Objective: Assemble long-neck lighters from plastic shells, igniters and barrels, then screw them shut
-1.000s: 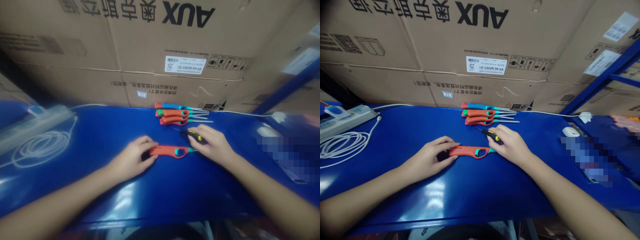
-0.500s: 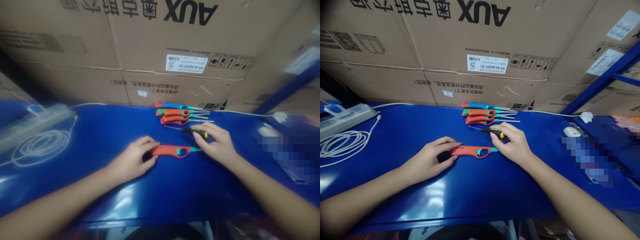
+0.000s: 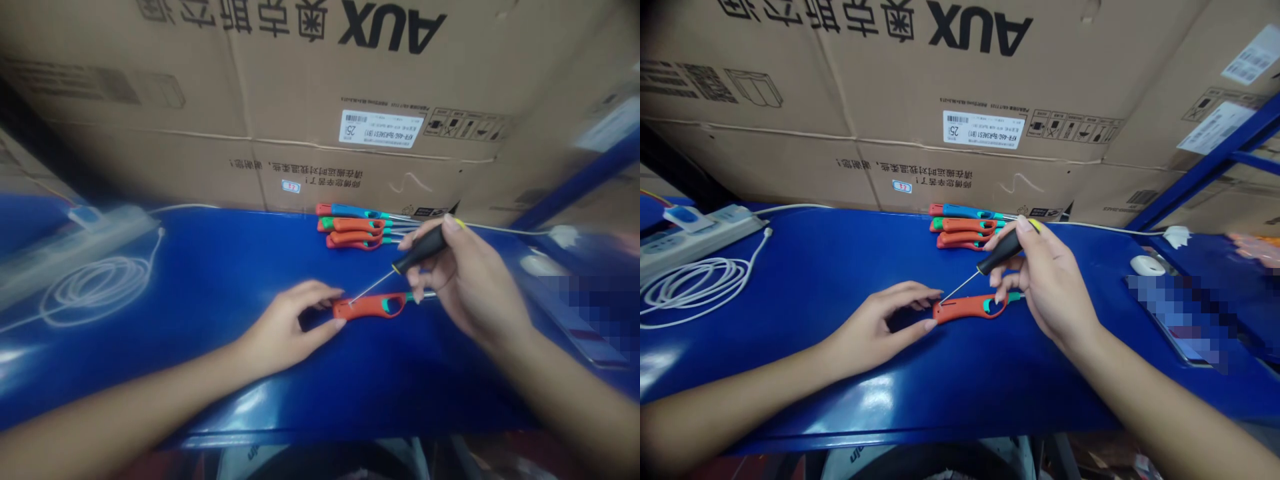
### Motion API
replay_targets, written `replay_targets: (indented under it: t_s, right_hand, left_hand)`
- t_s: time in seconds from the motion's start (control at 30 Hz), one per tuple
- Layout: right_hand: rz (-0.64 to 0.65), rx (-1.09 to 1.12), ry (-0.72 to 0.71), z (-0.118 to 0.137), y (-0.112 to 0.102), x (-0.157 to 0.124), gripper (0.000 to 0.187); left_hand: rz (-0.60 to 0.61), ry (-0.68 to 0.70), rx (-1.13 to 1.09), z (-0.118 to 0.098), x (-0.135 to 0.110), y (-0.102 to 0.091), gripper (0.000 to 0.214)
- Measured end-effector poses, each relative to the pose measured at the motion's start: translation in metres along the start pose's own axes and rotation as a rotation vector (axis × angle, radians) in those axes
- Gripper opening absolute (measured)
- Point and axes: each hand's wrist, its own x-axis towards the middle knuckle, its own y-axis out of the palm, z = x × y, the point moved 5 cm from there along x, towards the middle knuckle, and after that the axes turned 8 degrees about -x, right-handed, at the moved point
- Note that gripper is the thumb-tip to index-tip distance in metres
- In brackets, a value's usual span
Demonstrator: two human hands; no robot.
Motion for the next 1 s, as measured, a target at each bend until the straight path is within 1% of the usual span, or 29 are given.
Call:
replay_targets:
  t_s: [0.07,0.17,0.23,0.3,0.37,0.5,0.6,0.83,1.0]
  right_hand:
    - [0.015,0.017,-0.013,-0.001,0.007,-0.003,0.029]
    - [-0.016,0.061,-0.055,-0.009,0.012,-0.008,0.027]
    - [-0.041,0.074,-0.057,-0.016,0.012,-0.009,0.028]
    - [-0.058,0.071,-0.046,-0.022,0.011,-0.009,0.029]
    - [-0.066,0.068,-0.033,-0.026,0.009,-0.009,0.03]
    - [-0.049,0.064,-0.005,-0.03,0.008,-0.007,0.03]
    - [-0.041,0.065,0.008,-0.032,0.008,-0.008,0.029]
    - [-0.027,0.086,0.038,-0.034,0.009,-0.01,0.031]
    - [-0.028,0.096,0.033,-0.034,0.007,-0.009,0.029]
  left_hand:
    - [-0.032,-0.054,-0.113,0.0,0.0,-0.001,0.031]
    - [-0.042,-0.172,-0.276,0.006,-0.001,0.001,0.029]
    - [-0.035,-0.243,-0.332,0.01,-0.002,0.003,0.031]
    - [-0.035,-0.275,-0.34,0.013,-0.003,0.003,0.03]
    - [-0.037,-0.263,-0.335,0.013,-0.003,0.002,0.027]
    - [-0.03,-0.162,-0.335,0.007,-0.002,0.001,0.02]
    - [-0.029,-0.124,-0.311,0.005,-0.001,0.002,0.017]
    - [-0.013,-0.143,-0.193,0.002,-0.001,0.0,0.01]
    - [-0.005,-0.13,-0.168,0.002,-0.002,-0.002,0.009]
